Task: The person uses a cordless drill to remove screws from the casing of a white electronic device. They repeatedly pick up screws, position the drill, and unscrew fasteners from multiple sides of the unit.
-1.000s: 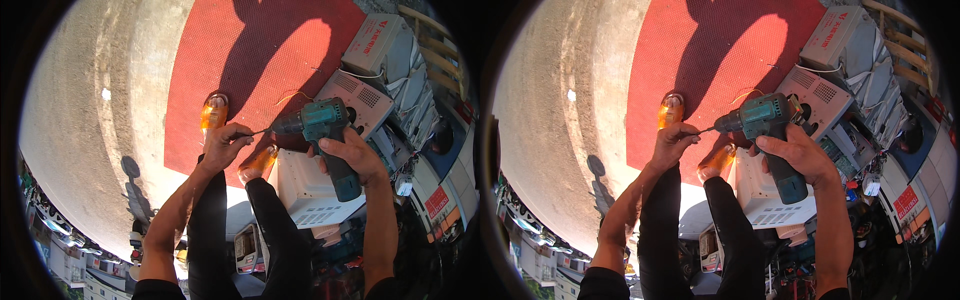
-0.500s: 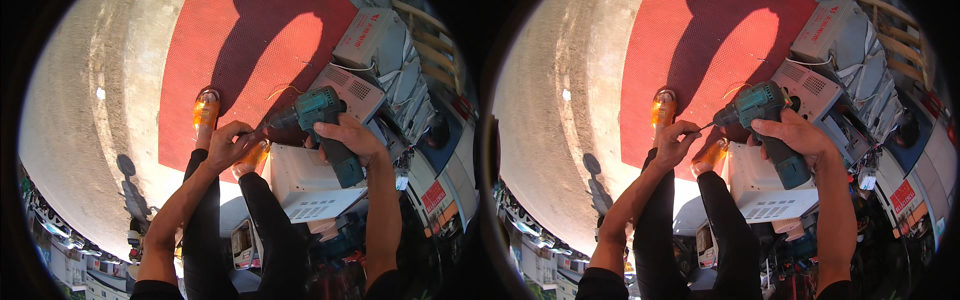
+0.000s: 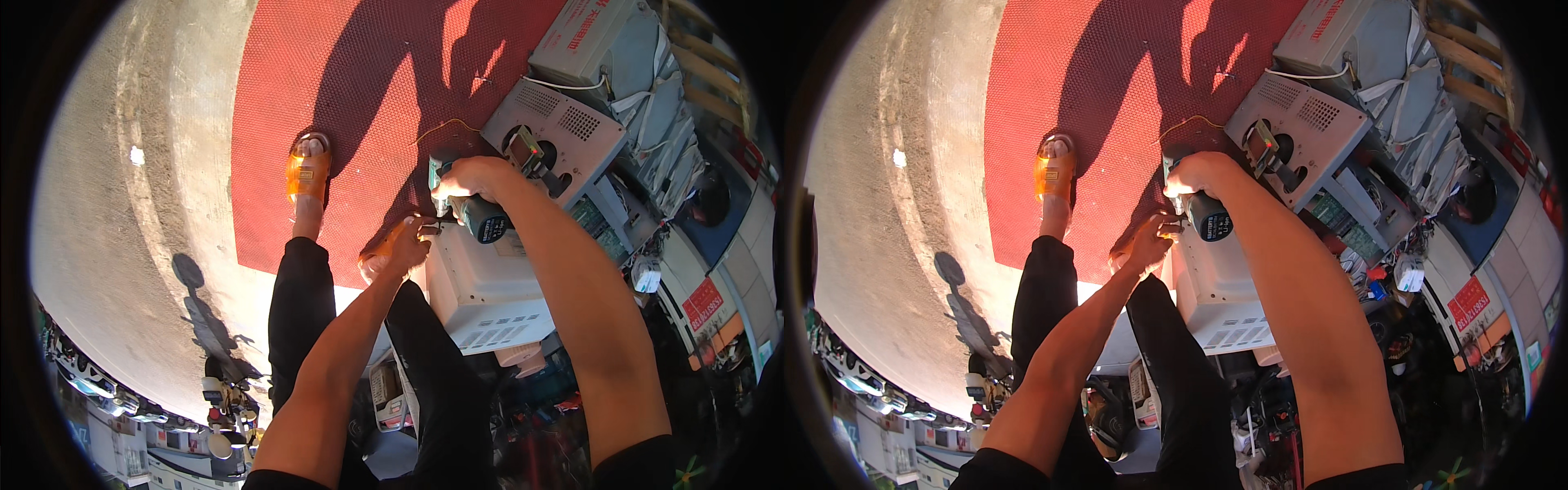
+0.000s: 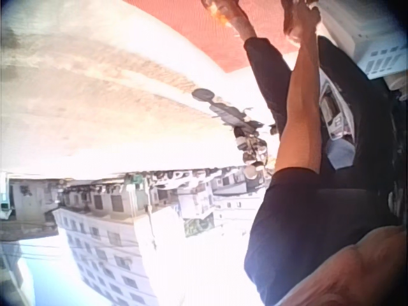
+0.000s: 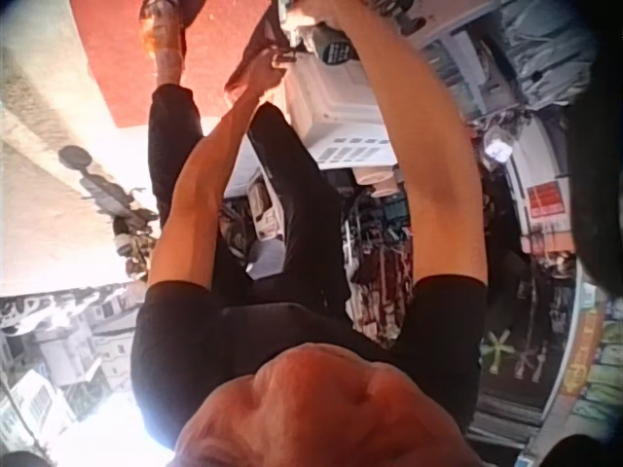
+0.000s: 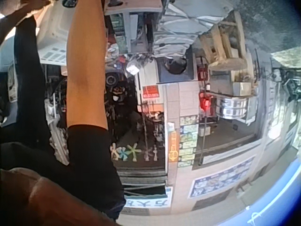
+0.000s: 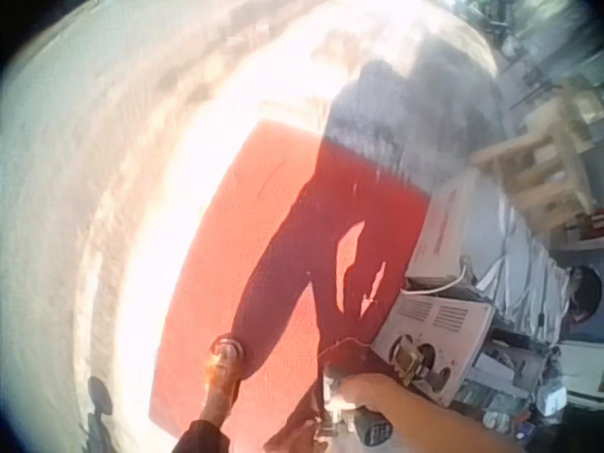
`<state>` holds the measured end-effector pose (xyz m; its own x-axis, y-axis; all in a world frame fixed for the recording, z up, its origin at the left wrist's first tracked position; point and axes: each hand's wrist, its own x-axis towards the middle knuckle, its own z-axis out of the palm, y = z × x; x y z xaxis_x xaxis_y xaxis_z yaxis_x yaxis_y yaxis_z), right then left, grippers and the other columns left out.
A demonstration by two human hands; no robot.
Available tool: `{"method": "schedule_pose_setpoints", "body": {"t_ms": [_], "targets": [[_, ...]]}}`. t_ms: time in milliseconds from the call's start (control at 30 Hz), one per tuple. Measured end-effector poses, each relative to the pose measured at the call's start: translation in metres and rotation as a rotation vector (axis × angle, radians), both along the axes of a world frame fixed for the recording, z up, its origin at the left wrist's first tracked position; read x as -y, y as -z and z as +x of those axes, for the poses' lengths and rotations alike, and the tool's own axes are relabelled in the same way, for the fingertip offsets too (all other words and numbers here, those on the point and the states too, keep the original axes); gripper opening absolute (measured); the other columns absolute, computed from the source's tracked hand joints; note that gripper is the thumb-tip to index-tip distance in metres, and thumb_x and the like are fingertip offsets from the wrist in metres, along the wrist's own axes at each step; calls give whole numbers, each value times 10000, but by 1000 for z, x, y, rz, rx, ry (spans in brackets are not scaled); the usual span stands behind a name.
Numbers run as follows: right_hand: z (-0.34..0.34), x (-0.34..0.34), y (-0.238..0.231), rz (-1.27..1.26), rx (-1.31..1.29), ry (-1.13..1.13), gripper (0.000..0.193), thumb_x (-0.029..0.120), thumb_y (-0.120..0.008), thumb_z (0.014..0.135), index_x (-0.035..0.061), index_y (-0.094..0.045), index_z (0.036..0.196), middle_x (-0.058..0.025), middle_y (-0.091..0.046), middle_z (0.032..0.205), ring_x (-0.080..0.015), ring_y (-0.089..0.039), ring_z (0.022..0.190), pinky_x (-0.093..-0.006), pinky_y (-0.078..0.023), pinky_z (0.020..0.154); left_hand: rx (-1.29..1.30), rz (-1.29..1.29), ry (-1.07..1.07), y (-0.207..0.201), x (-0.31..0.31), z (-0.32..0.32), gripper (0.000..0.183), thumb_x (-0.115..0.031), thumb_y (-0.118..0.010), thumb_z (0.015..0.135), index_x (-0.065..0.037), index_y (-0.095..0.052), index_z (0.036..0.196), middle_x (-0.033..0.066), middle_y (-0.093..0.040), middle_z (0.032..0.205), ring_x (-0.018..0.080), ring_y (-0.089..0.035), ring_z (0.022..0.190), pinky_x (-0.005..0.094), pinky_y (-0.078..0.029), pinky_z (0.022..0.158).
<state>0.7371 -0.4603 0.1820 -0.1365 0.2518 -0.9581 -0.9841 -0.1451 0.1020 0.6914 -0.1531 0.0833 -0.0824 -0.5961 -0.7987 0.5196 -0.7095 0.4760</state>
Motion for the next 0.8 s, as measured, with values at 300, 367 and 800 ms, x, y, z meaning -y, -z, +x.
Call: {"method": "schedule_pose_setpoints", "body": {"t_ms": [300, 367, 800], "targets": [[-16, 5, 40, 38, -58, -120, 419, 443, -734, 896, 186, -794, 1221, -125, -759, 1238, -302, -719, 1033, -478, -561, 909, 114, 111, -57, 5, -13, -28, 746, -26, -680, 865, -85, -472, 1580, 164, -615, 1521, 279, -644, 1327, 348, -528, 1060], [-18, 9, 45, 34, -34, -151, 417, 445, -731, 899, 196, -795, 1228, -121, -757, 1256, -296, -718, 1052, -475, -561, 917, 170, 200, 33, -8, -5, -27, 825, -124, -755, 858, -86, -429, 1616, 190, -559, 1574, 301, -606, 1375, 363, -504, 1101], [-34, 5, 53, 127, -43, -47, 330, 342, -641, 1015, 34, -700, 1117, -141, -749, 947, -261, -734, 763, -444, -591, 674, -43, 346, 195, -45, 10, -41, 1197, -368, -902, 781, 75, -220, 1659, 243, -459, 1636, 309, -483, 1497, 351, -388, 1214]]}}
